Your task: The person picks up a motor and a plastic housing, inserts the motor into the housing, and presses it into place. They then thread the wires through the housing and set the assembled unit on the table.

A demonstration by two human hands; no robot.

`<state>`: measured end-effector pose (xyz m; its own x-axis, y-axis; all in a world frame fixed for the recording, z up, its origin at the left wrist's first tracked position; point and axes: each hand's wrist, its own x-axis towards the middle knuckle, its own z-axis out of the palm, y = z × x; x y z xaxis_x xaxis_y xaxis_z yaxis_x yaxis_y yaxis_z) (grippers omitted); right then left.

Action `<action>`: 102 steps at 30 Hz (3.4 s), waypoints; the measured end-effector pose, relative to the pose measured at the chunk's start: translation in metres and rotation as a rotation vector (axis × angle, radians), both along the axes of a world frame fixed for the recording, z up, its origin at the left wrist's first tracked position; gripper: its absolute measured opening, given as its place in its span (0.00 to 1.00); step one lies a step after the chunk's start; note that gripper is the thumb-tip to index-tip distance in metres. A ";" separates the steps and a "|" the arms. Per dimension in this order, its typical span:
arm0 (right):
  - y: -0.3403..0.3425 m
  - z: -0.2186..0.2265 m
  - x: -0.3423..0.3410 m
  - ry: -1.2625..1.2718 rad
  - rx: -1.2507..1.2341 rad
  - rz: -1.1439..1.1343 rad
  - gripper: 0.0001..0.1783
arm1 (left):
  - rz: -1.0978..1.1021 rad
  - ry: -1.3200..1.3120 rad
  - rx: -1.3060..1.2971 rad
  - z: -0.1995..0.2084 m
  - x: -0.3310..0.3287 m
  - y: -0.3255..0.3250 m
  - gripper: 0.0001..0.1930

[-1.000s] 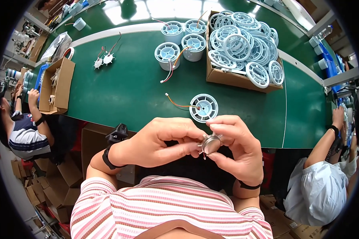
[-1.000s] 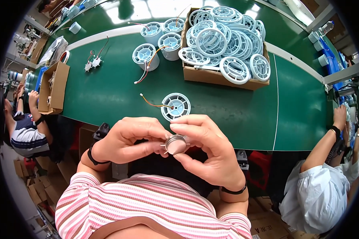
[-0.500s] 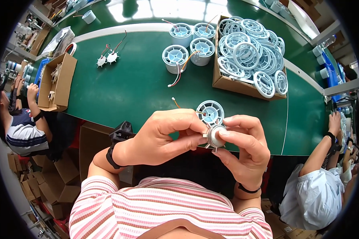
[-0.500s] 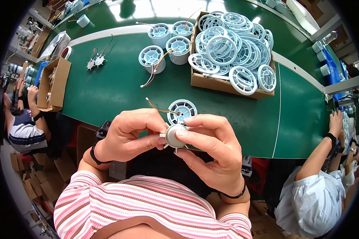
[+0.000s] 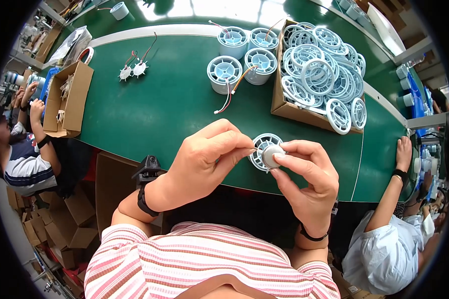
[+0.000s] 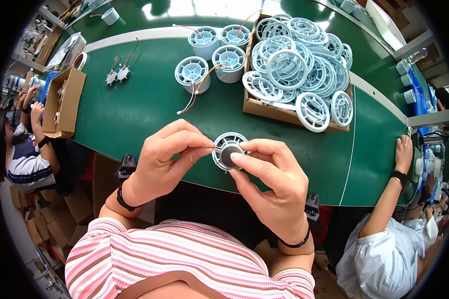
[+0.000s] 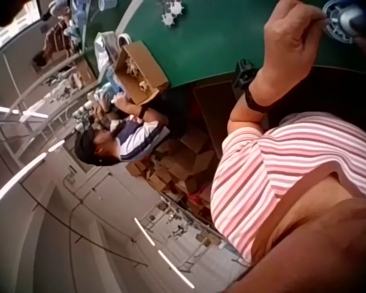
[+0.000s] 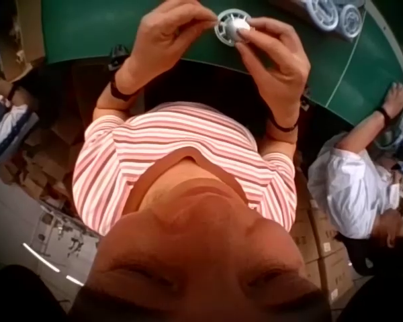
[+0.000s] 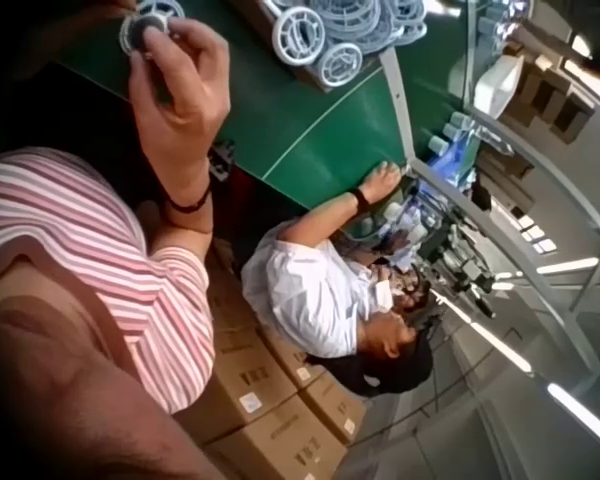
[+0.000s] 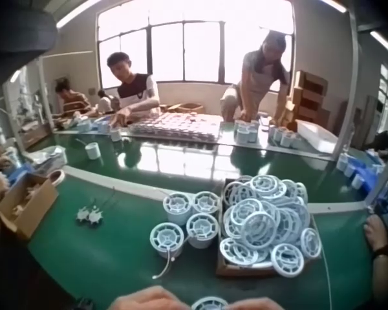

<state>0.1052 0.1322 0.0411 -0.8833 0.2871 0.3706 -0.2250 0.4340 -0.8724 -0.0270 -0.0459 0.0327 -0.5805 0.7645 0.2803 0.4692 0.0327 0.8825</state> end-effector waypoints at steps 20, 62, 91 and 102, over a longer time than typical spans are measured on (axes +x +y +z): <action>-0.002 0.013 -0.004 -0.188 0.223 -0.016 0.16 | -0.057 -0.212 0.063 -0.034 0.009 0.005 0.04; 0.023 0.041 -0.029 0.141 0.405 0.168 0.23 | -0.168 -0.296 0.244 -0.044 0.040 0.011 0.29; 0.094 -0.025 0.056 -0.125 0.514 -0.381 0.35 | 0.436 0.895 -0.485 0.014 -0.255 0.027 0.16; 0.164 -0.043 0.080 -0.046 0.787 -0.304 0.33 | 0.346 0.559 -0.434 -0.012 -0.345 0.094 0.36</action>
